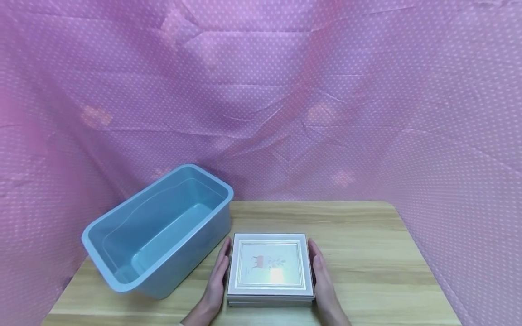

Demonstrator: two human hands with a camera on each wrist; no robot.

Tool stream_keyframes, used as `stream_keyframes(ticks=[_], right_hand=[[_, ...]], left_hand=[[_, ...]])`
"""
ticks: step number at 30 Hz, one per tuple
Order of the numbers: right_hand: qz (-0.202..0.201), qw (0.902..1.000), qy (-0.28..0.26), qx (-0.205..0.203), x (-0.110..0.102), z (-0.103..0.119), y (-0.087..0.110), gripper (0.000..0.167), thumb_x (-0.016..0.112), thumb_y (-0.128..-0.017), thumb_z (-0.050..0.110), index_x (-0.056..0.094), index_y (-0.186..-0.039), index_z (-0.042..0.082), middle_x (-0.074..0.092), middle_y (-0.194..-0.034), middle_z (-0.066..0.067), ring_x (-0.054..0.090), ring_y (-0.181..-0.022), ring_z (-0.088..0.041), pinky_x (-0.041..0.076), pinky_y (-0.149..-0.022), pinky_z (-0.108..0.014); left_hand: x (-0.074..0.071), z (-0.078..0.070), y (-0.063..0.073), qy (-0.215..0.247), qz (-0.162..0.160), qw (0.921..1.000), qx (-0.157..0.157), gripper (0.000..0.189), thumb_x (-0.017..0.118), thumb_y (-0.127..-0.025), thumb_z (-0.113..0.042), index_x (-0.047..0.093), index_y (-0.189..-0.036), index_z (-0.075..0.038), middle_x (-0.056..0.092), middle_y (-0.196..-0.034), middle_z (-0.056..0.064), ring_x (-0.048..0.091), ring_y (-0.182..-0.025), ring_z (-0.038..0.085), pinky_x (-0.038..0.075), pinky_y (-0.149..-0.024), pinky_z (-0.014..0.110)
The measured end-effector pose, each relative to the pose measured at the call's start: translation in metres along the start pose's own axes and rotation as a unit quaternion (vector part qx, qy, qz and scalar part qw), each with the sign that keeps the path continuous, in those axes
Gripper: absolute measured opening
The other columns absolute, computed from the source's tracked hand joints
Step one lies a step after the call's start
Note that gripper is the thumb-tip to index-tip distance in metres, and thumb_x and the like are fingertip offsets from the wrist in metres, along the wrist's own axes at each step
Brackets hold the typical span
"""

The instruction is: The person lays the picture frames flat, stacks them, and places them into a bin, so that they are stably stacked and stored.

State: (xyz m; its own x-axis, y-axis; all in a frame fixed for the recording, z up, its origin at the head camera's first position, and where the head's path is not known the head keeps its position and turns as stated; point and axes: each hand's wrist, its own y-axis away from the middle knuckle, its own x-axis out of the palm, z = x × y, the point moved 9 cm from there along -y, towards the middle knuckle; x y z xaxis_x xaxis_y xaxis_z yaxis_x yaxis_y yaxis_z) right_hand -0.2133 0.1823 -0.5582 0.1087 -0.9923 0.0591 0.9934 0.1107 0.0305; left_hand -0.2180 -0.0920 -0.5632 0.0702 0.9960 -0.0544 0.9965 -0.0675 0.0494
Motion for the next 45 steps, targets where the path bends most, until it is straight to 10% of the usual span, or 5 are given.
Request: stream_keyframes(ticks=[5,45], right_hand=[[-0.002,0.9998,0.004,-0.022,0.003,-0.002,-0.002,0.063,0.013,-0.118,0.049,0.016,-0.175,0.023,0.012,-0.183,-0.009,0.027,-0.143,0.029,0.025,-0.111,0.004],[0.036,0.9913,-0.126,0.004,0.019,-0.007,0.004,0.063,0.026,-0.117,0.043,0.004,-0.175,0.031,-0.003,-0.184,0.011,0.021,-0.146,0.028,0.026,-0.112,-0.002]], left_hand=[[0.011,0.001,-0.001,0.017,0.032,0.9993,0.008,0.067,0.018,-0.117,-0.043,-0.003,-0.175,-0.017,-0.005,-0.184,0.008,-0.009,-0.17,0.037,-0.009,-0.133,0.07],[0.02,-0.005,0.009,0.14,0.011,0.9901,-0.008,0.071,0.035,-0.11,-0.027,0.006,-0.175,-0.029,-0.002,-0.185,-0.004,-0.012,-0.17,0.028,-0.013,-0.134,0.063]])
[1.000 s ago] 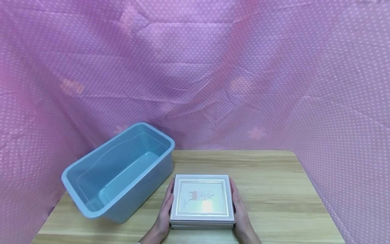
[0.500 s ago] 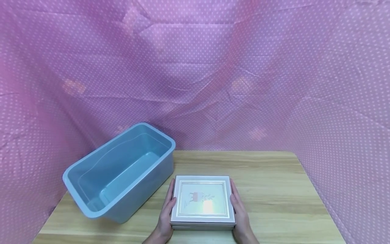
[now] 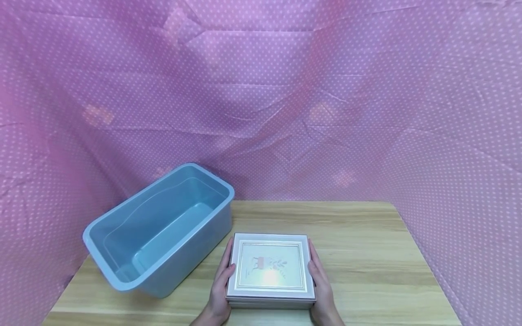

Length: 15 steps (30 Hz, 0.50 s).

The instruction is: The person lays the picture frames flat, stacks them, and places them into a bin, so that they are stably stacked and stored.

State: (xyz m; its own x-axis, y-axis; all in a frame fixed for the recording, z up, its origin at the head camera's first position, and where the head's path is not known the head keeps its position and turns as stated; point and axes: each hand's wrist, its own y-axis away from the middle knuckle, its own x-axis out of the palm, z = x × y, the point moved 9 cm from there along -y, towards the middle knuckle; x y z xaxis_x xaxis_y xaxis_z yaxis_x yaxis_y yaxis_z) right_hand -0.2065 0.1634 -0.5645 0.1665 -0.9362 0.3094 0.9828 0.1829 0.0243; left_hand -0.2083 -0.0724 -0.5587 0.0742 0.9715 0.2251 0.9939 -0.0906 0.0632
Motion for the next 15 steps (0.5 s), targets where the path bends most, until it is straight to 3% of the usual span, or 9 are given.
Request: stream_keyframes(ticks=[15], right_hand=[[-0.009,0.9994,-0.03,-0.016,0.008,0.012,0.001,0.063,0.029,-0.118,0.038,0.005,-0.175,0.03,-0.003,-0.184,0.01,0.025,-0.148,0.025,0.028,-0.115,-0.003]], left_hand=[[-0.001,-0.017,-0.002,0.016,-0.011,0.9996,0.021,0.073,0.039,-0.107,-0.02,0.014,-0.175,-0.023,0.003,-0.185,0.003,-0.008,-0.17,0.03,-0.012,-0.134,0.061]])
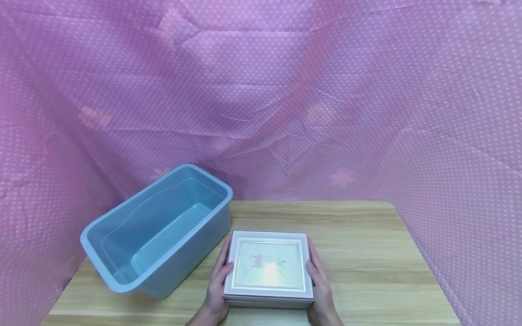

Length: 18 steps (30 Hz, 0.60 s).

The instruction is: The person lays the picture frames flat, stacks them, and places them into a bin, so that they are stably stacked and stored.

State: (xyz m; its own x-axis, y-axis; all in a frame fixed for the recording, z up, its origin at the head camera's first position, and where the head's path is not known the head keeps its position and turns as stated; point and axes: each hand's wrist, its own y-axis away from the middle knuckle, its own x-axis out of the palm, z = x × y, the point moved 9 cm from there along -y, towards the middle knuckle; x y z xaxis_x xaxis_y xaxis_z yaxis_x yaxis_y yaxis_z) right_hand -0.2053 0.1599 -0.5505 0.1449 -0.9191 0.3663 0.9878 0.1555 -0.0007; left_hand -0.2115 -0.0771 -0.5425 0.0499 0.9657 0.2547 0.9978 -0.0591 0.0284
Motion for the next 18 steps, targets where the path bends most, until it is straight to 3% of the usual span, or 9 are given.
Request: stream_keyframes(ticks=[7,11,14,16,18], right_hand=[[0.017,0.9995,-0.024,-0.009,0.01,0.01,0.002,0.062,0.029,-0.118,0.033,0.005,-0.175,0.031,-0.005,-0.184,0.009,0.029,-0.149,0.021,0.03,-0.118,-0.007],[0.021,0.9993,-0.024,-0.017,0.014,0.017,0.003,0.062,0.03,-0.118,0.032,0.007,-0.175,0.031,-0.002,-0.185,0.009,0.028,-0.15,0.02,0.03,-0.119,-0.007],[0.026,0.9992,-0.012,-0.027,0.017,0.023,0.003,0.062,0.029,-0.118,0.031,0.006,-0.175,0.029,-0.002,-0.185,0.008,0.027,-0.15,0.021,0.029,-0.119,-0.005],[0.03,0.9987,0.007,-0.041,0.019,0.028,0.003,0.062,0.028,-0.118,0.029,0.005,-0.176,0.025,-0.003,-0.185,0.004,0.025,-0.151,0.022,0.028,-0.119,-0.004],[0.033,0.9976,0.025,-0.056,0.02,0.033,0.004,0.062,0.027,-0.118,0.027,0.004,-0.175,0.021,-0.005,-0.184,0.0,0.024,-0.151,0.022,0.027,-0.119,-0.003]], left_hand=[[-0.002,-0.006,0.004,-0.013,-0.013,0.9998,0.002,0.075,0.041,-0.105,-0.02,0.014,-0.175,-0.024,0.004,-0.185,0.001,-0.006,-0.171,0.029,-0.01,-0.135,0.058],[-0.002,-0.011,0.007,-0.015,-0.011,0.9998,0.008,0.074,0.041,-0.106,-0.02,0.015,-0.175,-0.028,0.005,-0.185,-0.001,-0.004,-0.17,0.023,0.0,-0.133,0.032],[-0.002,-0.015,0.009,-0.023,-0.01,0.9997,0.009,0.073,0.041,-0.106,-0.021,0.016,-0.174,-0.03,0.005,-0.185,-0.003,-0.002,-0.17,0.02,0.01,-0.121,0.01],[-0.002,-0.018,0.01,-0.027,-0.01,0.9995,0.01,0.073,0.041,-0.106,-0.022,0.018,-0.174,-0.029,0.007,-0.184,-0.004,-0.001,-0.17,0.019,0.013,-0.115,0.003],[-0.001,-0.021,0.011,-0.028,-0.01,0.9995,0.011,0.072,0.041,-0.105,-0.021,0.02,-0.174,-0.027,0.008,-0.184,-0.003,0.0,-0.17,0.02,0.012,-0.119,0.007]])
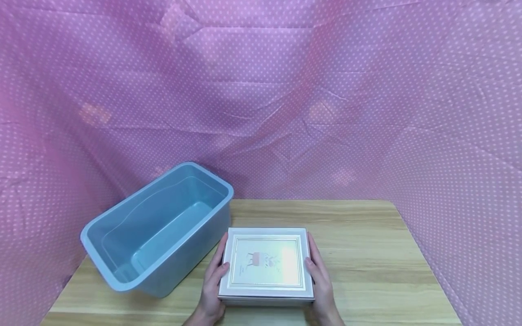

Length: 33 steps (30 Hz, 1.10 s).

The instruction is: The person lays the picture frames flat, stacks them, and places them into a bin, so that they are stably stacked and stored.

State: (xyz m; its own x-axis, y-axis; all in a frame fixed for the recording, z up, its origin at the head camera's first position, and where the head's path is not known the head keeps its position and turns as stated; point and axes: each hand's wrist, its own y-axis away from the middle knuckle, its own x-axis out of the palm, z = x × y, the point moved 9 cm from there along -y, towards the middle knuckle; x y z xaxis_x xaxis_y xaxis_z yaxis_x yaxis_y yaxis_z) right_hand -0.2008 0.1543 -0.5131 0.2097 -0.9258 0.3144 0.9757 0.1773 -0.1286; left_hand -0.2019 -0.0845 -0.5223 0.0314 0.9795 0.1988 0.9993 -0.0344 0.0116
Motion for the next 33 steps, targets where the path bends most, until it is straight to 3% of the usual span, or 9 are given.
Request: stream_keyframes(ticks=[4,6,8,16,19,23,27,29,33], right_hand=[[0.01,0.9998,0.013,-0.007,0.003,0.006,0.0,0.063,0.026,-0.118,0.026,-0.001,-0.175,0.023,-0.013,-0.183,-0.001,0.02,-0.151,0.024,0.023,-0.12,-0.002],[0.011,0.9999,0.011,-0.005,0.004,0.009,0.001,0.064,0.026,-0.118,0.026,-0.003,-0.175,0.023,-0.015,-0.183,0.002,0.015,-0.153,0.024,0.02,-0.121,-0.002],[0.011,0.9998,0.013,-0.004,0.005,0.011,0.001,0.064,0.026,-0.118,0.027,-0.003,-0.175,0.023,-0.016,-0.183,0.003,0.011,-0.154,0.022,0.018,-0.122,-0.002],[0.004,0.9998,0.018,0.006,0.011,0.02,0.001,0.062,0.027,-0.118,0.028,0.005,-0.176,0.024,-0.012,-0.184,-0.001,0.013,-0.156,0.018,0.021,-0.121,-0.004],[-0.001,0.9997,0.02,0.014,0.013,0.023,0.002,0.061,0.028,-0.117,0.027,0.01,-0.175,0.025,-0.008,-0.184,-0.007,0.025,-0.156,0.001,0.032,-0.118,-0.012],[-0.014,0.9989,0.037,0.024,0.012,0.028,0.002,0.06,0.03,-0.115,0.025,0.018,-0.173,0.025,0.003,-0.179,-0.011,0.044,-0.136,-0.013,0.051,-0.099,-0.02],[-0.022,0.9983,0.047,0.028,0.012,0.032,0.003,0.059,0.031,-0.113,0.025,0.021,-0.172,0.026,0.013,-0.173,-0.006,0.057,-0.119,-0.02,0.059,-0.083,-0.026],[-0.022,0.9982,0.046,0.03,0.013,0.035,0.002,0.06,0.032,-0.113,0.025,0.021,-0.172,0.027,0.014,-0.173,-0.004,0.056,-0.121,-0.02,0.059,-0.084,-0.026],[-0.019,0.9985,0.037,0.036,0.016,0.04,0.001,0.06,0.031,-0.113,0.026,0.02,-0.172,0.028,0.006,-0.178,-0.005,0.035,-0.142,-0.021,0.048,-0.101,-0.024]], left_hand=[[0.0,-0.007,0.002,0.006,-0.002,1.0,0.002,0.07,0.041,-0.105,-0.02,0.026,-0.173,-0.025,0.01,-0.184,-0.001,0.001,-0.169,0.023,-0.001,-0.134,0.037],[0.001,-0.01,0.003,0.01,-0.003,0.9999,0.004,0.069,0.041,-0.104,-0.019,0.029,-0.172,-0.023,0.01,-0.184,0.001,0.0,-0.169,0.027,-0.007,-0.134,0.054],[0.001,-0.013,0.004,0.014,-0.006,0.9999,0.003,0.068,0.042,-0.103,-0.018,0.032,-0.171,-0.022,0.011,-0.184,0.003,0.0,-0.169,0.029,-0.009,-0.133,0.061],[0.0,-0.026,0.006,-0.01,-0.025,0.9996,-0.005,0.065,0.045,-0.102,-0.02,0.04,-0.167,-0.023,0.011,-0.183,0.006,0.001,-0.169,0.035,-0.01,-0.132,0.067],[-0.001,-0.03,0.007,-0.015,-0.034,0.9993,-0.011,0.064,0.047,-0.101,-0.02,0.043,-0.165,-0.024,0.013,-0.183,0.006,0.002,-0.169,0.035,-0.01,-0.132,0.068],[-0.001,-0.034,0.008,-0.016,-0.039,0.999,-0.014,0.063,0.049,-0.1,-0.019,0.045,-0.163,-0.024,0.013,-0.183,0.006,0.003,-0.169,0.035,-0.009,-0.132,0.069],[0.002,-0.04,0.01,-0.014,-0.035,0.9992,-0.01,0.06,0.049,-0.099,-0.017,0.047,-0.16,-0.022,0.011,-0.183,0.007,0.004,-0.168,0.035,-0.005,-0.132,0.067],[0.003,-0.044,0.011,-0.014,-0.034,0.9993,-0.011,0.059,0.048,-0.099,-0.017,0.048,-0.158,-0.022,0.011,-0.182,0.007,0.005,-0.168,0.035,-0.003,-0.132,0.067],[0.005,-0.051,0.013,-0.019,-0.035,0.9991,-0.015,0.059,0.048,-0.1,-0.018,0.049,-0.158,-0.025,0.013,-0.182,0.006,0.008,-0.167,0.034,0.0,-0.132,0.066]])
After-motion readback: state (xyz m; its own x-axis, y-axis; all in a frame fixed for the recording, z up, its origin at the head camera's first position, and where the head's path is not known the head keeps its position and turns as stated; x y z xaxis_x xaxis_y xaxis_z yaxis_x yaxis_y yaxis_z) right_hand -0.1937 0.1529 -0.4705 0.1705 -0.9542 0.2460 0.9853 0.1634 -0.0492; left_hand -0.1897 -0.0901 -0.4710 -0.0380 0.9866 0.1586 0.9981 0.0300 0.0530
